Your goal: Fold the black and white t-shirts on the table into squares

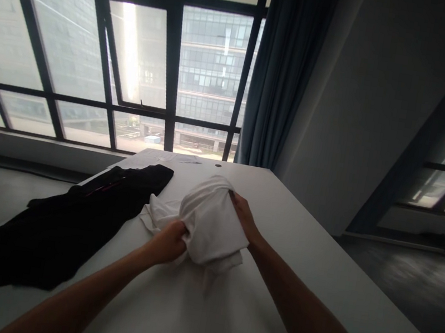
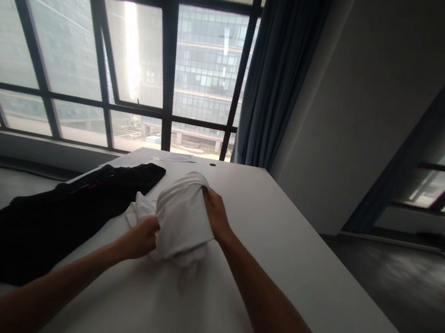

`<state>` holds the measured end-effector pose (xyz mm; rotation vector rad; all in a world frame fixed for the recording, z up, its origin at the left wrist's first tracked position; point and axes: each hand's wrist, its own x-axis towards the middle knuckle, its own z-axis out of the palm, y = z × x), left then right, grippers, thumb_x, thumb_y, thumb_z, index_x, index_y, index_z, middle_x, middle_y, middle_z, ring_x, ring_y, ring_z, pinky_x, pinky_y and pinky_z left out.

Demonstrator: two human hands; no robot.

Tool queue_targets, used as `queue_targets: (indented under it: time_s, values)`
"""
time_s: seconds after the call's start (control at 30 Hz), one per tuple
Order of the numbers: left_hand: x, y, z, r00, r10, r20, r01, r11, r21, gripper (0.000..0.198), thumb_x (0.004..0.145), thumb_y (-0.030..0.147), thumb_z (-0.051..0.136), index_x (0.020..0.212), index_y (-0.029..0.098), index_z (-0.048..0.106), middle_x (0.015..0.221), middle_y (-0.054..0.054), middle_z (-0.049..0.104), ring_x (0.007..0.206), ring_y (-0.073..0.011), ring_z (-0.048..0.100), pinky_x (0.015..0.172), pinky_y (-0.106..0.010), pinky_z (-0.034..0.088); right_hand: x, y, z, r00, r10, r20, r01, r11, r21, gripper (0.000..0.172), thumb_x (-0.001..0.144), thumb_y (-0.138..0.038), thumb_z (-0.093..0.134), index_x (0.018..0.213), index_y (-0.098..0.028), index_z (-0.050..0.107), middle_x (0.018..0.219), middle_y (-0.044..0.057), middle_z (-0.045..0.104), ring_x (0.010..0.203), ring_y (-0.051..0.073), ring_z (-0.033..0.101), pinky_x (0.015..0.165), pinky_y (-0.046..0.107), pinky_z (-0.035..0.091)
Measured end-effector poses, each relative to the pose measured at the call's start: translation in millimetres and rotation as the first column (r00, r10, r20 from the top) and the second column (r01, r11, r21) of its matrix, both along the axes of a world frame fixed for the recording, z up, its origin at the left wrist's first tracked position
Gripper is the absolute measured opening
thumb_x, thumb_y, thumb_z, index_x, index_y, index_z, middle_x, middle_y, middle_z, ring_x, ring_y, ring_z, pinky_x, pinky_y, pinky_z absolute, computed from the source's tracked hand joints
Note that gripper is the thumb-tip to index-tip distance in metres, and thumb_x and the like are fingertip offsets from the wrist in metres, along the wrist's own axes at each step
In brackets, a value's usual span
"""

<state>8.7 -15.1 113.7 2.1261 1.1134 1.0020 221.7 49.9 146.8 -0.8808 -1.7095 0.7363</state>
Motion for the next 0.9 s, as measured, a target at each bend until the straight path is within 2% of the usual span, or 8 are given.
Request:
queue_targets:
  time_s: [0.17,0.33,0.43,0.53,0.67,0.77,0.87,0.9]
  values:
    - [-77,-12,19.4,0.805,0.287,0.519,-0.205,0.956,-0.211,0.025,0.063,0.024,0.072,0.086,0.017,0.068,0.083,0.000,0.070,0.080,-0.0214,0.066,0.074,-0.039,0.060,9,1,13.8,0.996,0.079,0.047,-0.071,0.984,-0.162,0.060,0.079,-0.074,0.052,0.084,-0.016,0.068,0.075,0.003,0.068,0.075,0.020,0.060,0.065,0.029,0.049]
    - [-126,-22,29.1,0.494,0.457,0.740,-0.281,0.889,-0.362,0.031,0.066,0.032,0.068,0.093,0.017,0.065,0.094,-0.006,0.071,0.086,-0.0235,0.067,0.070,-0.035,0.059,1,1,46.2,0.662,0.658,0.359,-0.404,0.717,-0.568,0.057,0.074,-0.071,0.062,0.076,-0.015,0.072,0.071,0.003,0.069,0.062,0.016,0.060,0.056,0.026,0.048]
    - [-145,-28,22.8,0.541,0.540,0.645,-0.454,0.833,-0.316,0.031,0.067,0.040,0.065,0.089,0.018,0.065,0.088,-0.006,0.072,0.083,-0.0242,0.067,0.067,-0.032,0.056,-19,7,62.1,0.571,0.655,0.495,-0.409,0.750,-0.519,0.052,0.078,-0.068,0.060,0.073,-0.017,0.073,0.069,0.003,0.069,0.058,0.014,0.057,0.053,0.024,0.046]
    - [-171,-33,16.3,0.738,0.583,0.339,-0.597,0.799,-0.073,0.034,0.070,0.047,0.064,0.089,0.019,0.066,0.080,-0.002,0.072,0.074,-0.0211,0.065,0.061,-0.027,0.052,-37,28,68.8,0.540,0.556,0.631,-0.349,0.831,-0.434,0.053,0.082,-0.067,0.057,0.072,-0.018,0.073,0.066,0.004,0.069,0.054,0.014,0.055,0.051,0.026,0.044]
    - [-209,-40,29.5,0.793,0.599,-0.108,-0.567,0.792,0.229,0.037,0.074,0.054,0.062,0.088,0.021,0.071,0.063,0.002,0.064,0.055,-0.0148,0.056,0.054,-0.024,0.043,-74,71,78.2,0.605,0.034,0.796,-0.134,0.989,0.060,0.041,0.081,-0.051,0.068,0.060,-0.016,0.069,0.054,0.004,0.061,0.053,0.014,0.053,0.055,0.028,0.042]
    - [-233,-52,63.6,0.609,0.792,-0.056,-0.618,0.517,0.592,0.037,0.082,0.054,0.056,0.081,0.021,0.073,0.069,-0.001,0.065,0.060,-0.0155,0.057,0.060,-0.026,0.041,-121,97,93.5,0.781,-0.389,0.489,0.134,0.869,0.477,0.030,0.095,-0.035,0.051,0.093,-0.015,0.074,0.085,0.010,0.071,0.077,0.022,0.064,0.073,0.034,0.048]
    - [-248,-71,102.9,0.288,0.925,0.247,-0.634,-0.009,0.773,0.045,0.091,0.055,0.048,0.082,0.017,0.072,0.068,-0.003,0.060,0.068,-0.0185,0.058,0.062,-0.028,0.038,-172,116,98.7,0.842,-0.371,0.392,0.115,0.833,0.541,0.043,0.099,-0.027,0.039,0.139,-0.016,0.052,0.128,0.015,0.063,0.113,0.029,0.059,0.098,0.045,0.043]
    - [-250,-76,112.2,0.214,0.932,0.291,-0.611,-0.105,0.785,0.045,0.092,0.054,0.047,0.086,0.017,0.072,0.070,-0.003,0.059,0.071,-0.0196,0.058,0.063,-0.028,0.038,-187,121,94.4,0.828,-0.327,0.455,0.056,0.857,0.513,0.050,0.098,-0.028,0.041,0.147,-0.016,0.041,0.137,0.016,0.057,0.123,0.031,0.053,0.105,0.049,0.038]
